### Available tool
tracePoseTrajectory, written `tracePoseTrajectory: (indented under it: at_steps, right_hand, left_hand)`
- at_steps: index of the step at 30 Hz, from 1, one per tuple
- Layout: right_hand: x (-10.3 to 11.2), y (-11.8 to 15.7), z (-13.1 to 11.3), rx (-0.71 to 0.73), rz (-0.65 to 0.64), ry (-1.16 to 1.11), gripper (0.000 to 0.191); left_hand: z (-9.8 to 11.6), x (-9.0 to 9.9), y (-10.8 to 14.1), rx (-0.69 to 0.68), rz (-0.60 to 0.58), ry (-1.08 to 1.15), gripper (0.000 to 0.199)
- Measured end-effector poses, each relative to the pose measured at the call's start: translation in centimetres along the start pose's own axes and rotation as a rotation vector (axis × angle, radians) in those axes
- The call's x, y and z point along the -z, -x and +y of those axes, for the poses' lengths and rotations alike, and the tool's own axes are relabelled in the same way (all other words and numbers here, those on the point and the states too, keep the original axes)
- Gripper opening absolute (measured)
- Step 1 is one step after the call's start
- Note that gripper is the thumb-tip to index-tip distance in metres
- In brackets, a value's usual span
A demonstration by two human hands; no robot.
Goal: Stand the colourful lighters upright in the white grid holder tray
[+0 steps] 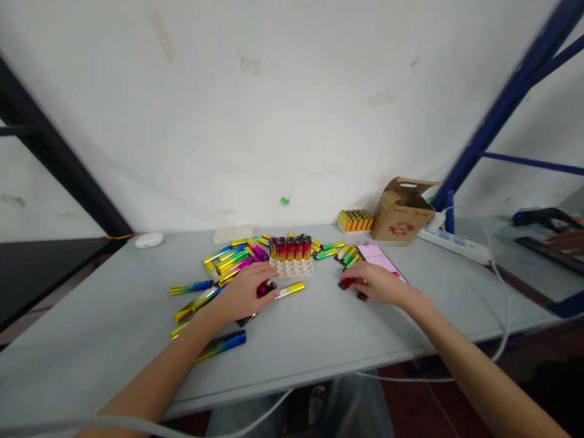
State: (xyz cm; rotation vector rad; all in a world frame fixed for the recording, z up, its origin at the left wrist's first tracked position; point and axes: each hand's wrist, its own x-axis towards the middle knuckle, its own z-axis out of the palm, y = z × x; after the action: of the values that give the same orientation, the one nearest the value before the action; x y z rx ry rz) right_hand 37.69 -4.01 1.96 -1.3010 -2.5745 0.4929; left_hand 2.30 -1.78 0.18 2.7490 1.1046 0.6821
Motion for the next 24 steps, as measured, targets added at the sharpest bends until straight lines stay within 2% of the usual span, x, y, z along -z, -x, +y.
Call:
tracePoseTrajectory:
  at_steps: [3, 8, 11, 14, 16, 19, 24]
  right_hand:
    - [-1.1, -0.5, 0.4, 0.007, 0.119, 0.033, 0.024]
    - [-2.8, -1.5, 0.7, 0.053, 0.401, 0.002, 0.016]
    - [-2.5, -2.7, -0.2, 0.078, 0.585, -0.084, 0.019]
    - [-1.5, -4.4, -1.9, 0.047, 0.732, -0.278, 0.023]
    - [-0.8, -5.9, -3.4, 0.046, 0.745, -0.553, 0.025]
    - [-0.3, -8.3, -5.4, 0.132, 0.579, -1.003, 0.027]
    - [-1.1, -11.0, -6.5, 0.154, 0.362, -1.379, 0.024]
  left_hand:
    - [-0.1, -0.1, 0.0, 0.007, -0.005, -0.01, 0.036]
    - [0.0, -0.1, 0.0, 0.013, -0.014, -0.018, 0.035]
    - [0.1, -0.2, 0.1, 0.013, -0.013, -0.01, 0.034]
    - [0.0, -0.3, 0.0, 0.01, -0.006, -0.004, 0.035]
    - [-0.1, -0.3, 0.0, 0.008, -0.002, -0.003, 0.034]
    - [-0.1, -0.3, -0.1, 0.002, 0.004, -0.003, 0.032]
    - [0.1, -0.1, -0.1, -0.01, 0.014, -0.001, 0.028]
